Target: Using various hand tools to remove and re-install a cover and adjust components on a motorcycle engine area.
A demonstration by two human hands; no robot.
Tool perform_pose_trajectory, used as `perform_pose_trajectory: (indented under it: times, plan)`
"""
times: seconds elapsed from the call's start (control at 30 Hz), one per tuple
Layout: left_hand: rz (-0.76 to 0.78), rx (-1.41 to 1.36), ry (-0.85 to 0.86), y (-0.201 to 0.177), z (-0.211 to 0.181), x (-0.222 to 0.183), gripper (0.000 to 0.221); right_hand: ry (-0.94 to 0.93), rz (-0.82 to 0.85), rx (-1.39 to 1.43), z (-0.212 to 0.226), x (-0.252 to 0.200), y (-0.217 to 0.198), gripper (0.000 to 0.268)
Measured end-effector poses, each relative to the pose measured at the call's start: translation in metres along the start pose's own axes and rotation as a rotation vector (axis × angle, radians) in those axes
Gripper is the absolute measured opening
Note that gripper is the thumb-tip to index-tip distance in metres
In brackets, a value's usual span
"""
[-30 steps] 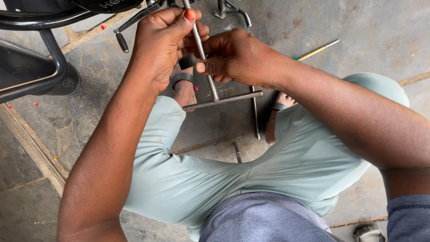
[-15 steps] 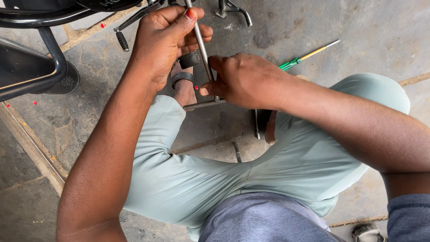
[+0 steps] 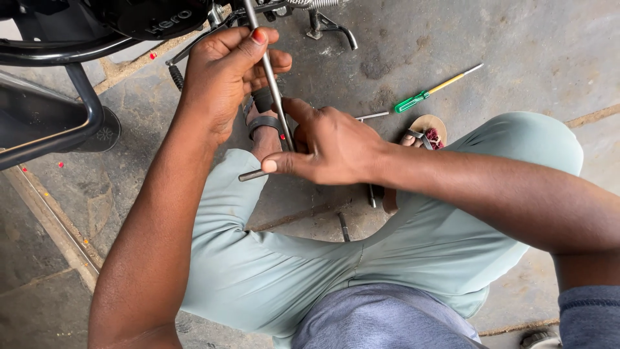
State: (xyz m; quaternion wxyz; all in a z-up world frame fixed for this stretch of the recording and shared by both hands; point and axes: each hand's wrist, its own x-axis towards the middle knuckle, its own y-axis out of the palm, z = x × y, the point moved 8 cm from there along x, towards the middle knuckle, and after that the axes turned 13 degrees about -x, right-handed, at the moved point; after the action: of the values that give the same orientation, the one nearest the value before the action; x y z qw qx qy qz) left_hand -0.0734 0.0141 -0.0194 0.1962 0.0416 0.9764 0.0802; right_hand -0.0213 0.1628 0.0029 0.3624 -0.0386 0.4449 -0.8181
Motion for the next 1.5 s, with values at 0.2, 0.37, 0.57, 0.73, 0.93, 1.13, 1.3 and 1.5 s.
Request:
perform_pose_trajectory:
  times: [0.2, 0.37, 0.57, 0.73, 0.93, 1.13, 1.3, 1.5]
  plan:
    - [0.003, 0.026, 0.029, -0.001, 0.001, 0.002, 0.03, 0.038, 0.146, 0.361, 0.001, 0.002, 0.006, 0.065]
    - [0.082, 0.167, -0.196, 0.008, 0.01, -0.01, 0.029, 0.071, 0.346, 0.187, 0.007, -0.016, 0.015, 0.038]
    - [0.244, 0.393, -0.536, 0.009, 0.053, -0.022, 0.037, 0.102, 0.758, 0.487, -0.001, -0.044, 0.067, 0.034]
    - [0.302, 0.728, -0.525, 0.022, 0.056, -0.016, 0.036, 0.137, 0.805, 0.6, -0.024, -0.057, 0.09, 0.028]
    - [0.21, 0.94, -0.355, 0.04, 0.018, -0.022, 0.03, 0.156, 0.717, 0.465, -0.048, -0.042, 0.109, 0.024]
    - [0.144, 0.957, -0.323, 0.031, 0.008, -0.031, 0.028, 0.17, 0.63, 0.393, -0.048, -0.019, 0.11, 0.023]
    - [0.102, 0.894, -0.322, 0.015, 0.009, -0.037, 0.029, 0.176, 0.597, 0.37, -0.049, -0.001, 0.111, 0.024]
    - [0.084, 0.897, -0.33, 0.006, 0.008, -0.042, 0.032, 0.208, 0.496, 0.35, -0.069, 0.028, 0.117, 0.024]
